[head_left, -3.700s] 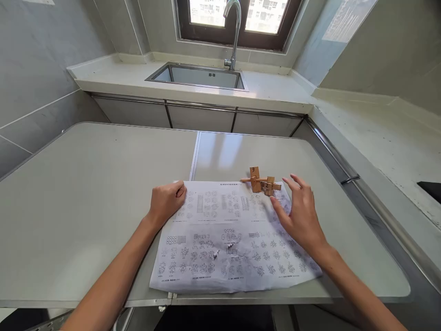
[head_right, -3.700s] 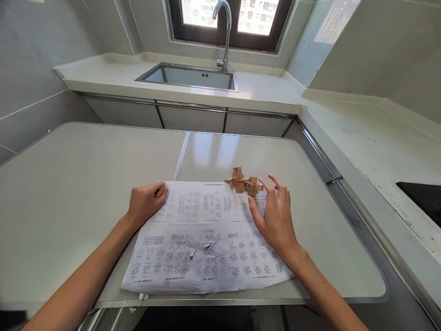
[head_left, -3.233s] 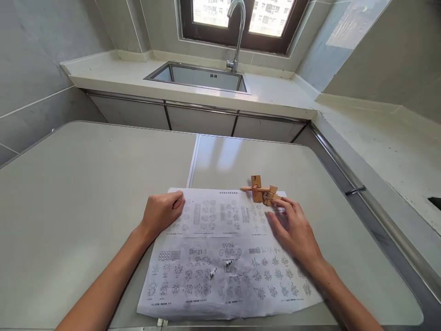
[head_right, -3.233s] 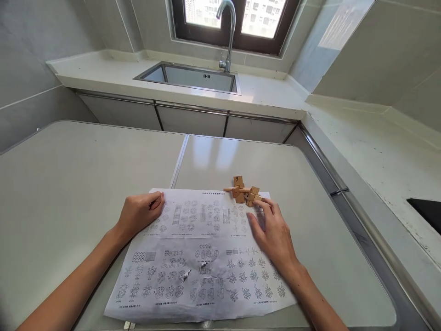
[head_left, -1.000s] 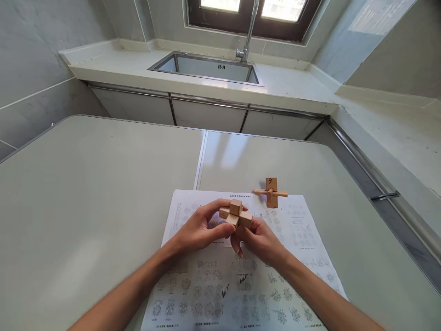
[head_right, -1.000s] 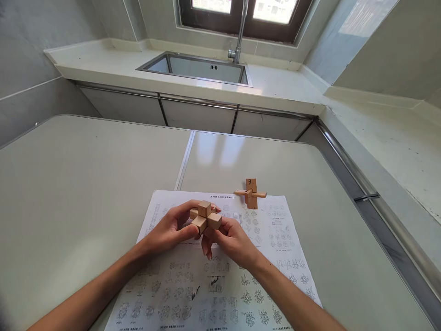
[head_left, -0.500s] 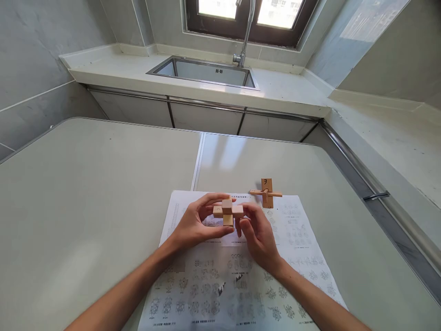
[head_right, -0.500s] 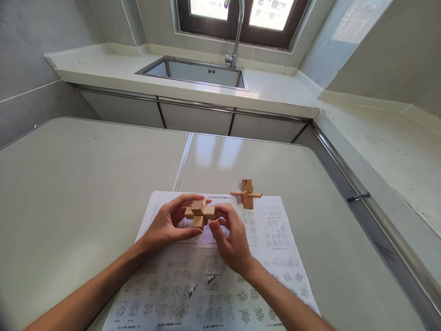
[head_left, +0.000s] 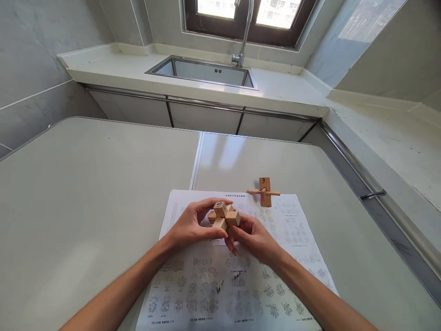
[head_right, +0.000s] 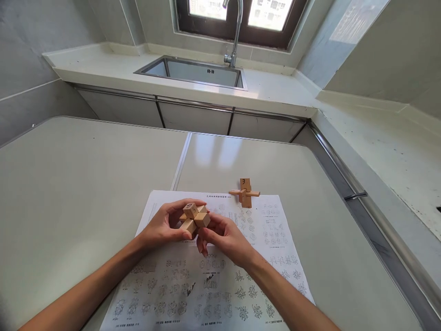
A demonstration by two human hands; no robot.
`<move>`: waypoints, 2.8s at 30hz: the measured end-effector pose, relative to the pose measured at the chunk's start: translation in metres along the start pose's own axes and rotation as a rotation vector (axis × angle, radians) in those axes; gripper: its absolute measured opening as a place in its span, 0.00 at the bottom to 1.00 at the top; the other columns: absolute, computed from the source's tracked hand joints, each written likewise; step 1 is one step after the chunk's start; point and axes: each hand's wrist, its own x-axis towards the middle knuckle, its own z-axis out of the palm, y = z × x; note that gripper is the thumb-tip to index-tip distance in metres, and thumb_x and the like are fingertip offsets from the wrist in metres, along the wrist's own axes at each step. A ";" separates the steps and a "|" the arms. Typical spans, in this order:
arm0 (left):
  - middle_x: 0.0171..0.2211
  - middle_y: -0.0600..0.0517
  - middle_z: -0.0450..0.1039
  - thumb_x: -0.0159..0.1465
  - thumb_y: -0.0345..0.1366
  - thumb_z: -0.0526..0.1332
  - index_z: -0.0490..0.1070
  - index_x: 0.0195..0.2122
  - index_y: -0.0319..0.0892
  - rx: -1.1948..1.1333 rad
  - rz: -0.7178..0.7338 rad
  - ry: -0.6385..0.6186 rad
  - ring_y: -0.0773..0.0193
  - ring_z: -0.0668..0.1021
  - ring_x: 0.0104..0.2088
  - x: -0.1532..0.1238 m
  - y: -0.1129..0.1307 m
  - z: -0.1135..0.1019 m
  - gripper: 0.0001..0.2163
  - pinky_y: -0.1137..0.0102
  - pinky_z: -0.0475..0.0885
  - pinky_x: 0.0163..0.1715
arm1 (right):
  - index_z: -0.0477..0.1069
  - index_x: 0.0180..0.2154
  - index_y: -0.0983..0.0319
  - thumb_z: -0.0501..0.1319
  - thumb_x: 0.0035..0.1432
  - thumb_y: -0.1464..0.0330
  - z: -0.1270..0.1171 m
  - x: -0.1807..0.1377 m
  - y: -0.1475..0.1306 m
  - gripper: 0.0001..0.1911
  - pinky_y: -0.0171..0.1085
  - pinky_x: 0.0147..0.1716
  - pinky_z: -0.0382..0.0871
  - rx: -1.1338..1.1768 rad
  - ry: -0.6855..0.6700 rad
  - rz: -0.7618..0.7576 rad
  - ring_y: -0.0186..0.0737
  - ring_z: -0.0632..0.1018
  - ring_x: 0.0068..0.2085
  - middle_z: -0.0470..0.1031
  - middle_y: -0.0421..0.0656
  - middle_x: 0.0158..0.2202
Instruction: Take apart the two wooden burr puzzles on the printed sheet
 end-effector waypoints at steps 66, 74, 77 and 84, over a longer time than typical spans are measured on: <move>0.57 0.41 0.77 0.67 0.44 0.68 0.79 0.44 0.40 0.212 0.102 0.209 0.63 0.83 0.36 0.002 0.008 0.007 0.13 0.67 0.80 0.39 | 0.62 0.60 0.49 0.69 0.63 0.53 0.000 0.001 0.007 0.29 0.35 0.27 0.74 -0.198 0.272 -0.219 0.36 0.79 0.38 0.65 0.48 0.64; 0.61 0.41 0.74 0.66 0.47 0.68 0.78 0.44 0.41 0.220 0.092 0.220 0.65 0.83 0.33 0.002 0.012 0.009 0.15 0.67 0.80 0.34 | 0.67 0.57 0.54 0.72 0.61 0.56 0.001 -0.002 0.005 0.28 0.40 0.34 0.76 -0.342 0.318 -0.143 0.40 0.79 0.35 0.79 0.42 0.39; 0.47 0.44 0.81 0.68 0.49 0.67 0.75 0.46 0.40 0.129 0.043 0.287 0.63 0.83 0.31 0.003 0.012 0.006 0.17 0.70 0.77 0.30 | 0.68 0.57 0.54 0.73 0.59 0.56 0.001 -0.001 0.006 0.28 0.39 0.31 0.75 -0.505 0.408 -0.167 0.37 0.76 0.30 0.76 0.39 0.35; 0.27 0.52 0.79 0.69 0.51 0.65 0.74 0.47 0.39 0.122 -0.057 0.280 0.65 0.78 0.25 0.003 0.009 0.006 0.19 0.71 0.75 0.29 | 0.69 0.55 0.55 0.73 0.59 0.62 0.001 0.001 0.010 0.25 0.48 0.45 0.75 -0.877 0.346 -0.337 0.49 0.77 0.46 0.77 0.47 0.49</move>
